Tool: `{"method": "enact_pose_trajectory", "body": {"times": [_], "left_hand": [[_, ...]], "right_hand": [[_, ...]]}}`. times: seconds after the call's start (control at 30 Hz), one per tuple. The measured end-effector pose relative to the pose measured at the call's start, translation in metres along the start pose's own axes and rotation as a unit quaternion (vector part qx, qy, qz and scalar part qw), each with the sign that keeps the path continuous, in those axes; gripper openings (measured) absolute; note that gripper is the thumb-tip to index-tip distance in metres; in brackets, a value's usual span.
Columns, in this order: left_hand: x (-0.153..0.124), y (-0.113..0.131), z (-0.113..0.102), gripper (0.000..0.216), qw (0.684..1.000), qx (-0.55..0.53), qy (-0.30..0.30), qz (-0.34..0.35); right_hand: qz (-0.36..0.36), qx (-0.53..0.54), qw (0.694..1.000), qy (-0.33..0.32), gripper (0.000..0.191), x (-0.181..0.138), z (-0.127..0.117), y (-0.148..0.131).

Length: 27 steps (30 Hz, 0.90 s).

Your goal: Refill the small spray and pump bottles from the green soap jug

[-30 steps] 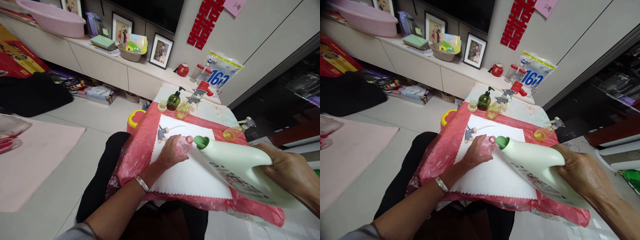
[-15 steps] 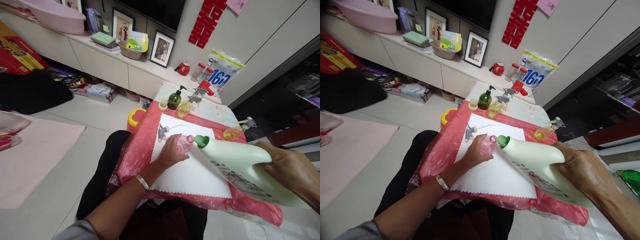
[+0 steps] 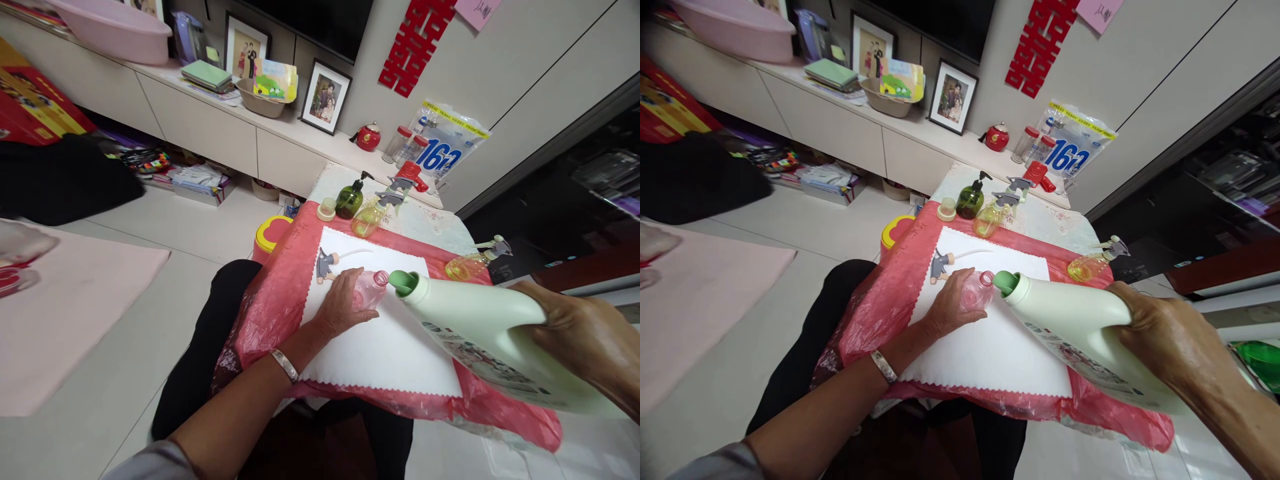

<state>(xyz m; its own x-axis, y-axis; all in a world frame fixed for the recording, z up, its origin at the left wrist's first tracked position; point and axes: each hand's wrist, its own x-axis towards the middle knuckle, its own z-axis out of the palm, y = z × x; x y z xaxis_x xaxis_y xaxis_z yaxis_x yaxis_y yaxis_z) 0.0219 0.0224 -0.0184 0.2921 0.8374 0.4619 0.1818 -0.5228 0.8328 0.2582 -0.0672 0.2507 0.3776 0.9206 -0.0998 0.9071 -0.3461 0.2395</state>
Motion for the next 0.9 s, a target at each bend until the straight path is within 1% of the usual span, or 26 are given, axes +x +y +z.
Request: {"method": "enact_pose_trajectory", "body": {"times": [0.13, 0.27, 0.4, 0.6, 0.8, 0.83, 0.9], "left_hand": [[0.001, 0.002, -0.001, 0.099, 1.0, -0.001, 0.002, 0.006], [0.001, 0.002, -0.001, 0.099, 1.0, 0.0, 0.002, 0.009], [0.001, 0.002, -0.001, 0.1, 1.0, -0.001, 0.004, 0.012], [0.001, 0.003, -0.002, 0.099, 1.0, 0.0, -0.003, -0.003], [0.0, 0.001, 0.0, 0.1, 1.0, 0.001, 0.002, 0.007], [0.0, 0.001, 0.0, 0.1, 1.0, 0.002, 0.002, 0.007], [0.0, 0.001, 0.0, 0.1, 1.0, 0.003, 0.002, 0.006]], "right_hand": [[0.011, -0.002, 1.0, -0.018, 0.049, 0.001, -0.001, 0.001], [0.003, -0.021, 1.0, -0.017, 0.049, 0.003, -0.001, 0.002], [0.012, -0.036, 0.999, -0.021, 0.046, 0.001, -0.004, 0.0], [0.024, -0.018, 0.999, -0.026, 0.045, 0.001, -0.01, -0.005], [0.037, -0.014, 0.998, -0.041, 0.042, 0.001, -0.015, -0.012], [0.033, -0.016, 0.999, -0.04, 0.04, 0.001, -0.015, -0.012], [0.006, -0.025, 1.0, 0.0, 0.035, 0.0, -0.015, -0.01]]}}
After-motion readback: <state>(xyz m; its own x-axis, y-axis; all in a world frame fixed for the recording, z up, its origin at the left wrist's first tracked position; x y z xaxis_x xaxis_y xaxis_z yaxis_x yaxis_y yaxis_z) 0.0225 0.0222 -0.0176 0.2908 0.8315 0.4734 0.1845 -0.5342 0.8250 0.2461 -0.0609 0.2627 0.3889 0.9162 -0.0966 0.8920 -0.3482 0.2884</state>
